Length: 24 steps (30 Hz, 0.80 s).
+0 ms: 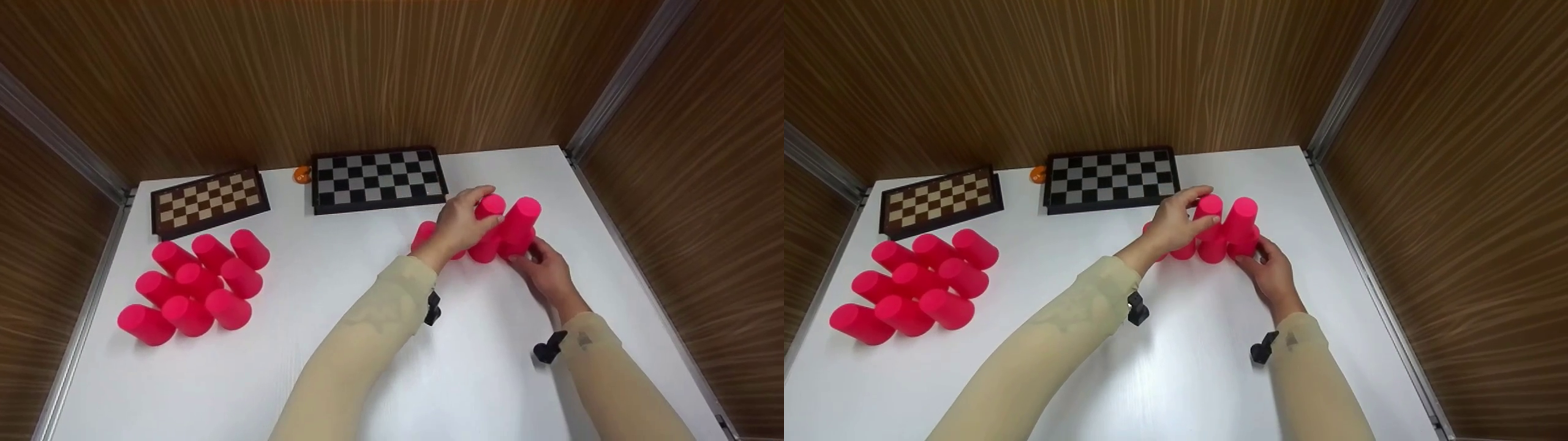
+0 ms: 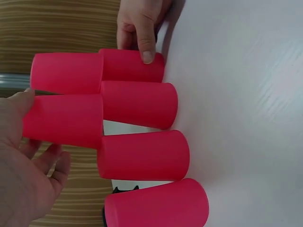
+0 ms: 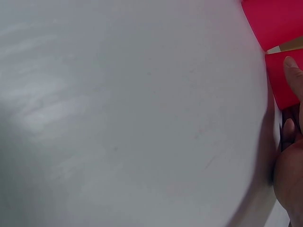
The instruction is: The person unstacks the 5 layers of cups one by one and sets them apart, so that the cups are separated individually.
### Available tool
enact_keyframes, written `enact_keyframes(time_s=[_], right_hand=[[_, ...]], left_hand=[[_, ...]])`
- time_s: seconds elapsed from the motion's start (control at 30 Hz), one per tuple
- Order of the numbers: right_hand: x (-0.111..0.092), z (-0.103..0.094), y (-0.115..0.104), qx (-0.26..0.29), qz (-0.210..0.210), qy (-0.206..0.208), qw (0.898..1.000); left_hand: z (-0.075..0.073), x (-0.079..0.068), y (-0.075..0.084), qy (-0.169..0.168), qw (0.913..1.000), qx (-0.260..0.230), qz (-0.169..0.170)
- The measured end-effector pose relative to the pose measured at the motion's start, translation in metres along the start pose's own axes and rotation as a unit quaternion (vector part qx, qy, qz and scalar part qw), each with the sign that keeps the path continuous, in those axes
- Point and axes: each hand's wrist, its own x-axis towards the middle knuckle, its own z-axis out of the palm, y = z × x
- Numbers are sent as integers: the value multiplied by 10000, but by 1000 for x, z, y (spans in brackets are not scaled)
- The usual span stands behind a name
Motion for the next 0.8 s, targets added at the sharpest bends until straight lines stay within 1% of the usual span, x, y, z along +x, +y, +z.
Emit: enact_keyframes(time_s=[0.1, 0.23, 0.3, 0.4, 0.47, 0.57, 0.7, 0.8], right_hand=[[1, 0, -1, -57, -7, 13, 10000], [6, -1, 7, -65, -75, 48, 9999], [5, -2, 8, -133, -118, 82, 9998], [5, -1, 8, -364, -261, 100, 9989], [5, 0, 8, -463, -331, 109, 9983], [4, -1, 7, -411, -334, 96, 9985], [3, -2, 7, -360, -298, 46, 9989], [2, -1, 7, -342, -266, 4, 9991]], left_hand=[[0, -1, -1, -38, 10000, 42, 4], [-2, -3, 0, -8, 10000, 20, 11], [-5, -6, 0, 32, 10000, -35, 53], [-14, -13, -2, 153, 9997, -149, 152], [-21, -18, -4, 307, 9990, -188, 248], [-32, -27, -12, 602, 9972, -304, 329], [-48, -42, -28, 1028, 9931, -463, 318], [-63, -56, -41, 1359, 9889, -506, 332]])
